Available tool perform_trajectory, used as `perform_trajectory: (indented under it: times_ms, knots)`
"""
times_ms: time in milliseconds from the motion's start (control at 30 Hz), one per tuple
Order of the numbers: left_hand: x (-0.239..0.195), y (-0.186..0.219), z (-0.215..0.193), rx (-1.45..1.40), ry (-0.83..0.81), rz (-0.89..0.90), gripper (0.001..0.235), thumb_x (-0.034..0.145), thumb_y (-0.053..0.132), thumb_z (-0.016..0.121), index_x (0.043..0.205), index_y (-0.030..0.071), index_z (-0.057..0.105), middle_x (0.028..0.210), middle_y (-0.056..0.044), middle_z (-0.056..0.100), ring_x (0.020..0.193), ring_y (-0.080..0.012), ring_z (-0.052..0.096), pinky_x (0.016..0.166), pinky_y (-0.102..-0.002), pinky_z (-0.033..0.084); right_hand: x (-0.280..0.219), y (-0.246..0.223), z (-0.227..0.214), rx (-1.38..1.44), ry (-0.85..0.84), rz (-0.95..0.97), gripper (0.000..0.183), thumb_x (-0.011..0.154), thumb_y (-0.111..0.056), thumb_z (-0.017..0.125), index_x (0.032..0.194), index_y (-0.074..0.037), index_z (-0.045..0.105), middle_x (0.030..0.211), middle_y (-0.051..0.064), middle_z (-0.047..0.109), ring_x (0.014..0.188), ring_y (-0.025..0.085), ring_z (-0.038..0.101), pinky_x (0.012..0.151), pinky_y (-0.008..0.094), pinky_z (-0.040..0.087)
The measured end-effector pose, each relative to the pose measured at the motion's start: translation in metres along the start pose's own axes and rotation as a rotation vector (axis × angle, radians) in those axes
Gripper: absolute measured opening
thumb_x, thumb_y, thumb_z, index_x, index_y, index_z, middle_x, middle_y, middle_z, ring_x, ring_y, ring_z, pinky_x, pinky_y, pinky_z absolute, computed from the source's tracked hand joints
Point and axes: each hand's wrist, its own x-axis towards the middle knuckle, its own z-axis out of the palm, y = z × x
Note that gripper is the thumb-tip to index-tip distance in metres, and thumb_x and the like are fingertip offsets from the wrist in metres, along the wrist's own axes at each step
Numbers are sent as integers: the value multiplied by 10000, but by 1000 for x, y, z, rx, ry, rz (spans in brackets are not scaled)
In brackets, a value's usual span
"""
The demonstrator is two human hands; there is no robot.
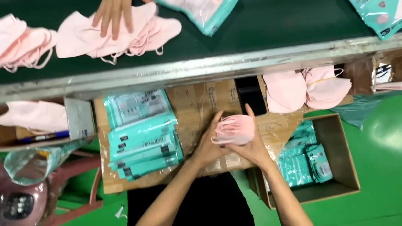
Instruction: Packing face masks into plastic pouches at a manufacturing workstation.
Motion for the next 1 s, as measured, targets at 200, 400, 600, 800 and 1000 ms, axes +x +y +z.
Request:
perform_trajectory:
  times_ms: [200,400,600,800,1000]
  knots:
    - [-7,-13,4,-87,113,-35,832,853,125,785,1571,126,363,1196,-158,775,1118,-255,775,993,-369,612,-15,46,0,5,-5,-84,986,849,28,665,1666,-62,120,1379,154,553,1248,281,585,1090,371,461]
    - [-31,61,-59,238,227,381,881,777,61,761,1526,-62,314,1406,-336,548,1295,-447,525,1055,-484,437,9,73,13,-192,281,-94,280,1108,-95,443,1350,20,525,1197,140,662,1110,209,631,969,315,491]
    - [-47,67,-184,834,359,332,156,846,122,709,984,49,705,1014,-113,690,969,-315,646,789,-435,540,24,19,38,150,448,-58,248,1110,-128,461,1263,10,599,1069,38,686,899,62,615,776,236,506]
    - [-29,-11,-210,1037,24,235,47,860,110,702,839,67,698,892,-137,690,859,-370,681,716,-492,539,48,41,83,377,296,7,251,1063,-128,563,1255,21,627,1046,62,694,891,87,621,755,255,507]
    - [1,-35,-218,823,-157,71,89,789,167,710,842,118,761,874,-171,738,861,-375,707,766,-487,560,58,-39,134,596,97,156,330,1003,-127,588,1293,23,636,1122,74,743,950,118,694,818,284,567]
